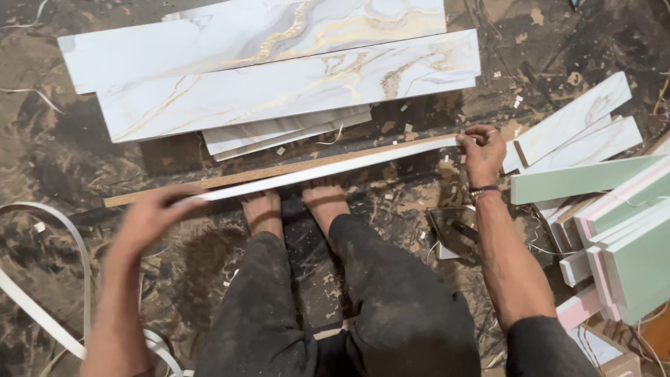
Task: The person sits on the workshop floor and applies white edge banding tape to the edges of boards. They align the tape along a board edge, then run a hand-held iron along the tape to press and adhere it, working along the length of each board and setting finished boards aside.
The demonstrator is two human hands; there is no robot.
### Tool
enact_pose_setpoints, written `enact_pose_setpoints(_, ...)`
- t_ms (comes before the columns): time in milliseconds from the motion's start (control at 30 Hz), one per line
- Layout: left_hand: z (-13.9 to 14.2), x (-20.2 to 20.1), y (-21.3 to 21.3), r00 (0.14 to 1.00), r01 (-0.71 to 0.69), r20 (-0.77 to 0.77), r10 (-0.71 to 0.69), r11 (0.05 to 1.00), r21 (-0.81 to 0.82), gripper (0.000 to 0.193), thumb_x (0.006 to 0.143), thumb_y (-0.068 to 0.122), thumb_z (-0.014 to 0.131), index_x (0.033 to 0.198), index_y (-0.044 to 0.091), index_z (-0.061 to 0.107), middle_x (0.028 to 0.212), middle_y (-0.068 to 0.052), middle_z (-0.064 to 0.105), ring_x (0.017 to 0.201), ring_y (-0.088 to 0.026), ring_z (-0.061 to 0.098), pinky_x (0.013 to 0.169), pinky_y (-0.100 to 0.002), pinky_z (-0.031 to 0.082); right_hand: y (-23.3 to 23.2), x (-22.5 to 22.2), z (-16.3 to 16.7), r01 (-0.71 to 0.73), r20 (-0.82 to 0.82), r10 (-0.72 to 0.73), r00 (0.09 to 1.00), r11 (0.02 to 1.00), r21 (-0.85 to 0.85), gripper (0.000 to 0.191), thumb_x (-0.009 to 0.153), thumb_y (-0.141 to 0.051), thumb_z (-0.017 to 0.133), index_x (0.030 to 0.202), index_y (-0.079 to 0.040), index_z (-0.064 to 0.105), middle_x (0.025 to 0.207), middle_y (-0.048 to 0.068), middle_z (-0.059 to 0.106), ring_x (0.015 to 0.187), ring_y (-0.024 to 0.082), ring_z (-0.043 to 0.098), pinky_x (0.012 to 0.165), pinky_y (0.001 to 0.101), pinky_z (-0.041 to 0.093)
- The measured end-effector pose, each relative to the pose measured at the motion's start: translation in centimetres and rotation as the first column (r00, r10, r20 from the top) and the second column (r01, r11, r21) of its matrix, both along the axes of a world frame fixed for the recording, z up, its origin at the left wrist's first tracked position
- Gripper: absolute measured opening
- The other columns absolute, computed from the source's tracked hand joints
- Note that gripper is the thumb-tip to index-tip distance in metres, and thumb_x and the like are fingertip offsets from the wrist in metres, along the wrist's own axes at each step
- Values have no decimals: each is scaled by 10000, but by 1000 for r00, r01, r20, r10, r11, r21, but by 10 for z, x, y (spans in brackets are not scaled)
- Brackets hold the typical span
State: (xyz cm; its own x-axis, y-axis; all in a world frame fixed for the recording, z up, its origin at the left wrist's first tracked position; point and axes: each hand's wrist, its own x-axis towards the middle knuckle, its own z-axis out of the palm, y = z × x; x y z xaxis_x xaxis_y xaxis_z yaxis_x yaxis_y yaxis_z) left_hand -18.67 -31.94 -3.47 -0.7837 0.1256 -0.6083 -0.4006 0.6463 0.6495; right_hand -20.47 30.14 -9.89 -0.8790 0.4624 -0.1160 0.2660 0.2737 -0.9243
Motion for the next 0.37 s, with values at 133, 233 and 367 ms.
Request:
enact_pose_setpoints(133, -11, 1, -75, 994, -68, -94, 47, 972, -227, 399, 882, 382, 777, 1242, 211, 781, 1109, -91, 747, 1017, -263, 686, 892, -426, 513, -2, -7, -10, 22, -71, -22, 997, 1000, -2, 222, 881, 29, 773, 1060, 1, 644, 903, 45, 703, 756, 106, 681, 648, 256, 581)
enact_pose_setpoints(233, -30, 1, -101, 955, 68, -214, -204, 856, -512, 357, 933, 416, 779, 1264, 282, 789, 1021, -130, 719, 976, -348, 681, 853, -503, 533, -8, -15, -17, 30, -70, -27, 997, 999, 40, 196, 882, 23, 780, 1035, -10, 663, 909, 42, 711, 786, 97, 681, 672, 252, 587)
enact_pose_setpoints(367, -61, 11, -112, 859, 93, -330, -392, 753, -652, 321, 956, 433, 743, 1257, 324, 752, 1212, -65, 714, 1130, -310, 620, 961, -483, 500, -10, -20, -23, 23, -50, -20, 999, 998, 55, 177, 886, 6, 784, 1031, -27, 687, 917, 42, 714, 809, 94, 685, 715, 250, 599)
